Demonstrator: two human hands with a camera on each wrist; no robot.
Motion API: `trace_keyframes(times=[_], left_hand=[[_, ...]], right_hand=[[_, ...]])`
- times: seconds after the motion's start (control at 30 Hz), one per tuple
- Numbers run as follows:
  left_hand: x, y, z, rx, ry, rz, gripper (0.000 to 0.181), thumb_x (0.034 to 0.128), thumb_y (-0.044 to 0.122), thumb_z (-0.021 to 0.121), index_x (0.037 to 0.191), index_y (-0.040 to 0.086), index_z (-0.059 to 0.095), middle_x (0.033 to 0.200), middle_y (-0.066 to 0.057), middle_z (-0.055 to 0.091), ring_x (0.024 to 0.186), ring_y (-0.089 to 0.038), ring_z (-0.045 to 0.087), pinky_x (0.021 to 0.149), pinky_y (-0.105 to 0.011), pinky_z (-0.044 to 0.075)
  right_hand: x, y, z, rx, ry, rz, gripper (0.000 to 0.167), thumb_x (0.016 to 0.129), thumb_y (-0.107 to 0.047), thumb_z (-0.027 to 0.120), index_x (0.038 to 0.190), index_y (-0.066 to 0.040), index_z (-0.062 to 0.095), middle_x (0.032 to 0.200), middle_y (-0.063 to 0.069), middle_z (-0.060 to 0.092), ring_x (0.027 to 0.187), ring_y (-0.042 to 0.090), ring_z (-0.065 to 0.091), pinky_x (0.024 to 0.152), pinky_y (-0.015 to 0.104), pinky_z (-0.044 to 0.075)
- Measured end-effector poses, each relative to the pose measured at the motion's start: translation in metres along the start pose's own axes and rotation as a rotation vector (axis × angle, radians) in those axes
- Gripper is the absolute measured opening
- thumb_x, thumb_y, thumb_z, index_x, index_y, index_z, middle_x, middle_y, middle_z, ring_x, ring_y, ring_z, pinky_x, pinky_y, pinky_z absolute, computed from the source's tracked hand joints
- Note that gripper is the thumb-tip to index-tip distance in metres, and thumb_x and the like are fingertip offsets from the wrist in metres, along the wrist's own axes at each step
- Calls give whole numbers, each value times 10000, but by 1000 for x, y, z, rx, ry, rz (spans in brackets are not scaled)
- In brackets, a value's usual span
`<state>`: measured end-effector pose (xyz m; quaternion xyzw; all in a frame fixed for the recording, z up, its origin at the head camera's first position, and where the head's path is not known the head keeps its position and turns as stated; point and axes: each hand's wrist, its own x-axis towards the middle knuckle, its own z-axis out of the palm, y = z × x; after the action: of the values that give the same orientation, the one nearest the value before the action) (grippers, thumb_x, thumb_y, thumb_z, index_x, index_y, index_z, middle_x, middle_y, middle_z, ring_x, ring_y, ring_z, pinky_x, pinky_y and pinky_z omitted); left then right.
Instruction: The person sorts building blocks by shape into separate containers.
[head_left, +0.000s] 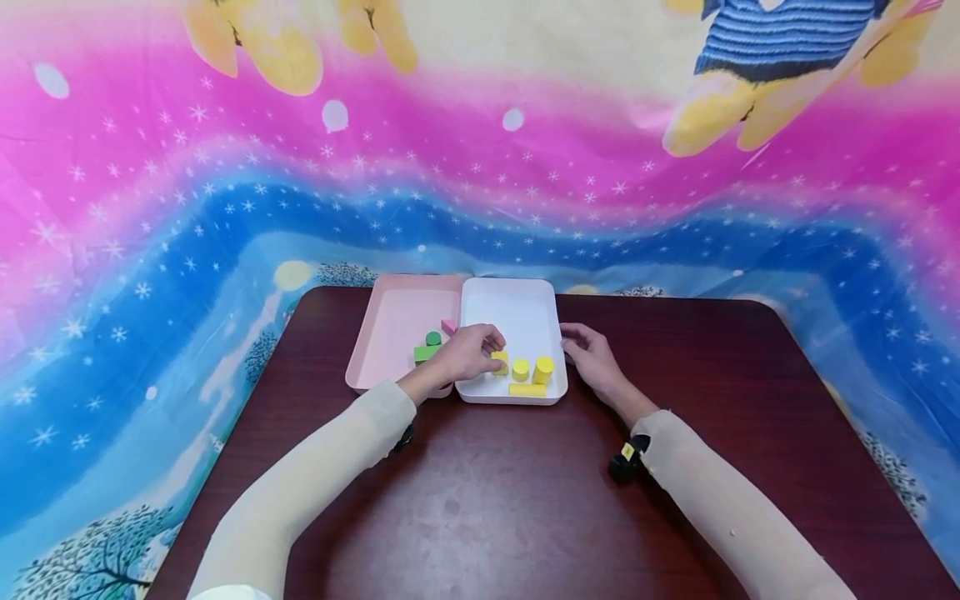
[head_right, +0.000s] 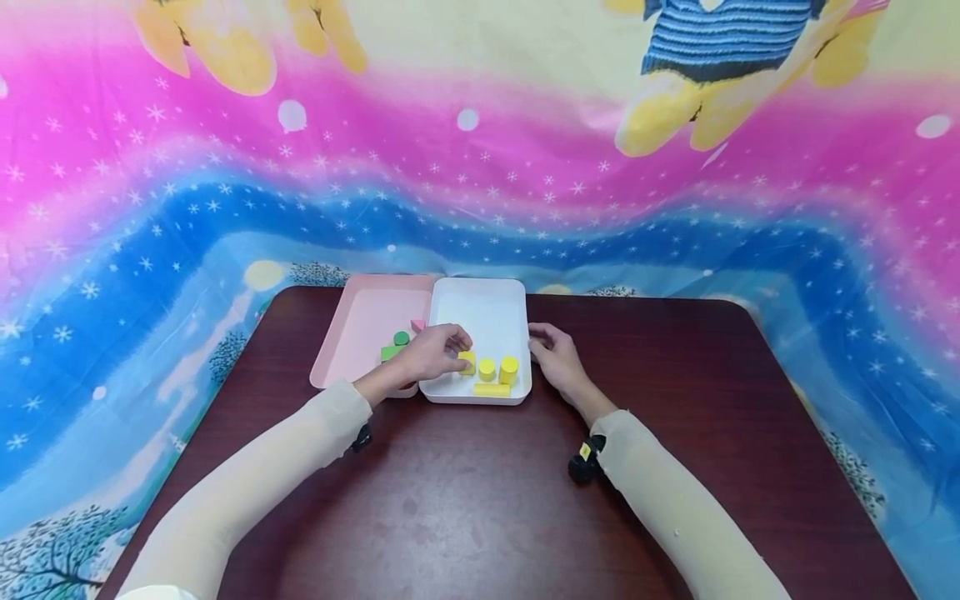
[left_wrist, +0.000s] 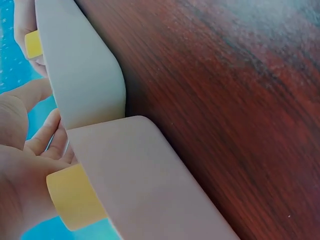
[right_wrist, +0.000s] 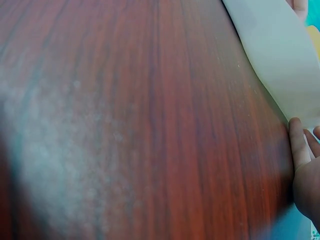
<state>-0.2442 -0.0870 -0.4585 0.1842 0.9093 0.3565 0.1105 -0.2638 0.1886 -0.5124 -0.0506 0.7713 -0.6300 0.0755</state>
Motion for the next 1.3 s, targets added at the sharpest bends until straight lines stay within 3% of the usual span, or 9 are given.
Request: trace_keyframes(times=[0.5,0.97,1.13,1.3], left_hand=[[-2,-1,-3,-24,-1,-33,342,955,197,823,1240,62,690,1180,-63,706,1112,-199,658,1000,-343,556],[-5,2,-1,-24,26,28,305,989,247,778,1190,30,704,1095,-39,710,1050,-196,677,969,-341,555],[-3,5,-8,11,1,71,349,1010,269,752,1258,29,702,1169,-70,716,1100,-219,675,1001,-355,554],[-5,8,-27,55,-41,115,456,1025,299,732,1391,33,668,1339,-102,692,1216,-259,661,1063,-398,540]], right_hand=[[3,5,4,-6,6,-7,409,1109,-102,525,1509,-20,542,1432,203,605,1282,311,616,1034,365,559],[-7,0,2,3,-29,-3,442,1112,-116,536,1539,-6,510,1462,247,584,1329,375,594,1054,374,540],[-6,-2,2,7,-25,2,422,1112,-108,535,1518,4,523,1445,238,596,1319,358,603,1065,396,533],[-3,-8,1,8,-49,49,419,1116,-113,525,1516,9,513,1476,225,569,1344,343,588,1094,444,515]])
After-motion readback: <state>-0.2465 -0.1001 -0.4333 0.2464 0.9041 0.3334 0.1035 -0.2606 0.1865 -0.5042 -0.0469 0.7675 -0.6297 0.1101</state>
